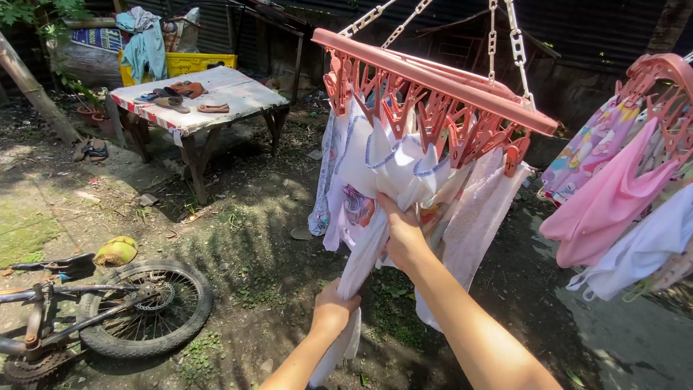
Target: Hanging laundry on a multi-clip plastic hanger in an outdoor setting.
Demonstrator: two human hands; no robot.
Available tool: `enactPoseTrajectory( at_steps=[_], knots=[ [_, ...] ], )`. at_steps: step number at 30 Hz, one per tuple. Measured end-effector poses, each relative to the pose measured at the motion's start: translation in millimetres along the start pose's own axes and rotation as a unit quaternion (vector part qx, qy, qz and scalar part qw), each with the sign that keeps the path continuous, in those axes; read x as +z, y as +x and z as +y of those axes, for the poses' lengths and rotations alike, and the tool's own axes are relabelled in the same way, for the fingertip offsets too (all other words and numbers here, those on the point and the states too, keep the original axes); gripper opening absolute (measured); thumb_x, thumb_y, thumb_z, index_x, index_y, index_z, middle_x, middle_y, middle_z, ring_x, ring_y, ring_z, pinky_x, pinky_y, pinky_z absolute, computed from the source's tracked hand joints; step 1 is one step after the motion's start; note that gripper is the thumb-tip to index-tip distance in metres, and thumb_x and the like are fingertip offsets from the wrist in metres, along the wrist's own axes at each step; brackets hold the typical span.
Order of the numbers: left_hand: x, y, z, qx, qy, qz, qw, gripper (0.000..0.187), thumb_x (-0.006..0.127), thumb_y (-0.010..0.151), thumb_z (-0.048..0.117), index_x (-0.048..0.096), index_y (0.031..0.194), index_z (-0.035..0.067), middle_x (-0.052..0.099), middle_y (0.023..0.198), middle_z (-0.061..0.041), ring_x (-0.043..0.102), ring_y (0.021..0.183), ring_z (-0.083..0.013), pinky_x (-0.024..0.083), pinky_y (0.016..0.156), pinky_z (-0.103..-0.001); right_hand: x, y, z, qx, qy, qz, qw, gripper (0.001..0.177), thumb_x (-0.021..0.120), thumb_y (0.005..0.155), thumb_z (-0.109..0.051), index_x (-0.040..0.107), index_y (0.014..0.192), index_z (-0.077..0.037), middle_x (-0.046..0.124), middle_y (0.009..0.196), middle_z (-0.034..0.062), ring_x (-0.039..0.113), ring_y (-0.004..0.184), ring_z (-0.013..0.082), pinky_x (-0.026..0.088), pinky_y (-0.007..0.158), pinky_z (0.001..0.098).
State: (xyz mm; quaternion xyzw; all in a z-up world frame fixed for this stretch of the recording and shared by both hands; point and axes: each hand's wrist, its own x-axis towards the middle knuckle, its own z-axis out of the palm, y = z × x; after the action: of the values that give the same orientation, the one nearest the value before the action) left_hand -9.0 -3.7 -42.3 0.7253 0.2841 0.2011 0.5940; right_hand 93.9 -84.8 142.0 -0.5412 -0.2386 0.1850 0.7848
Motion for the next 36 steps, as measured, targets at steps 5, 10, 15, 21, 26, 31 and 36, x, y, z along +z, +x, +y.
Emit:
enactPoseTrajectory(
  at_steps=[5, 10, 15, 21, 26, 31, 36],
  knots=[
    [9, 30, -67, -0.103, -0.158, 0.079, 0.979, 0.034, 0.074, 0.084, 0.017, 0.072, 0.117, 0.009, 0.075, 0.097, -0.013, 0.073, 0.085, -0.0245, 0.054, 0.079, -0.04, -13, 10, 3, 0.008, 0.062, -0.037, 0.997, 0.023, 0.064, 0.099, -0.023, 0.059, 0.099, -0.001, 0.066, 0.079, 0.0106, 0.068, 0.071, 0.0246, 0.057, 0.067, 0.0416],
    [-32, 53, 12, -0.165, -0.561, 0.1, 0.805, 0.029, 0.048, 0.103, 0.024, 0.061, 0.126, 0.013, 0.07, 0.115, -0.007, 0.068, 0.108, -0.024, 0.058, 0.091, -0.042, -25, -15, 7, -0.044, 0.034, -0.088, 0.995, 0.033, 0.068, 0.09, -0.019, 0.059, 0.119, -0.007, 0.071, 0.099, 0.0072, 0.069, 0.098, 0.0221, 0.057, 0.089, 0.0407],
    [-63, 32, 102, -0.057, -0.658, 0.031, 0.75, 0.037, 0.049, 0.101, 0.032, 0.056, 0.128, 0.009, 0.065, 0.122, -0.011, 0.067, 0.112, -0.0285, 0.057, 0.097, -0.05, -87, -49, 118, 0.144, -0.1, 0.037, 0.984, 0.092, 0.067, 0.08, -0.047, 0.021, 0.159, -0.044, 0.04, 0.162, -0.0101, 0.033, 0.15, 0.0217, 0.027, 0.112, 0.0582],
    [-47, 30, 71, -0.039, -0.693, -0.064, 0.717, 0.044, 0.051, 0.098, 0.034, 0.055, 0.131, 0.006, 0.064, 0.126, -0.015, 0.066, 0.114, -0.0314, 0.056, 0.098, -0.051, -45, -71, 147, 0.187, 0.239, -0.125, 0.944, 0.109, 0.075, 0.066, -0.064, 0.025, 0.158, -0.029, 0.042, 0.158, 0.0016, 0.038, 0.145, 0.0315, 0.035, 0.11, 0.0711],
    [-63, 5, 14, -0.018, -0.627, -0.032, 0.778, 0.045, 0.06, 0.098, 0.023, 0.055, 0.139, 0.006, 0.064, 0.135, -0.013, 0.063, 0.124, -0.0271, 0.051, 0.105, -0.046, 15, -56, 91, 0.091, 0.185, -0.092, 0.974, 0.1, 0.08, 0.071, -0.047, 0.031, 0.154, -0.018, 0.05, 0.149, 0.0058, 0.049, 0.136, 0.0263, 0.045, 0.108, 0.0518],
    [-114, -37, -9, -0.098, -0.45, -0.2, 0.865, 0.058, 0.068, 0.088, 0.018, 0.051, 0.143, 0.017, 0.058, 0.142, -0.009, 0.056, 0.132, -0.0302, 0.052, 0.107, -0.062, 35, -35, 62, 0.049, 0.107, 0.02, 0.993, 0.064, 0.078, 0.078, -0.017, 0.049, 0.133, -0.001, 0.066, 0.119, 0.0154, 0.066, 0.107, 0.0299, 0.055, 0.092, 0.0465],
    [-130, -32, 30, -0.194, -0.547, -0.301, 0.756, 0.1, 0.051, 0.075, 0.079, 0.036, 0.152, 0.018, 0.043, 0.147, -0.033, 0.045, 0.131, -0.059, 0.038, 0.099, -0.077, 16, -17, 59, 0.096, 0.115, 0.038, 0.988, 0.045, 0.074, 0.083, -0.019, 0.064, 0.118, 0.006, 0.073, 0.104, 0.0135, 0.069, 0.097, 0.0291, 0.055, 0.09, 0.0442]
  ],
)
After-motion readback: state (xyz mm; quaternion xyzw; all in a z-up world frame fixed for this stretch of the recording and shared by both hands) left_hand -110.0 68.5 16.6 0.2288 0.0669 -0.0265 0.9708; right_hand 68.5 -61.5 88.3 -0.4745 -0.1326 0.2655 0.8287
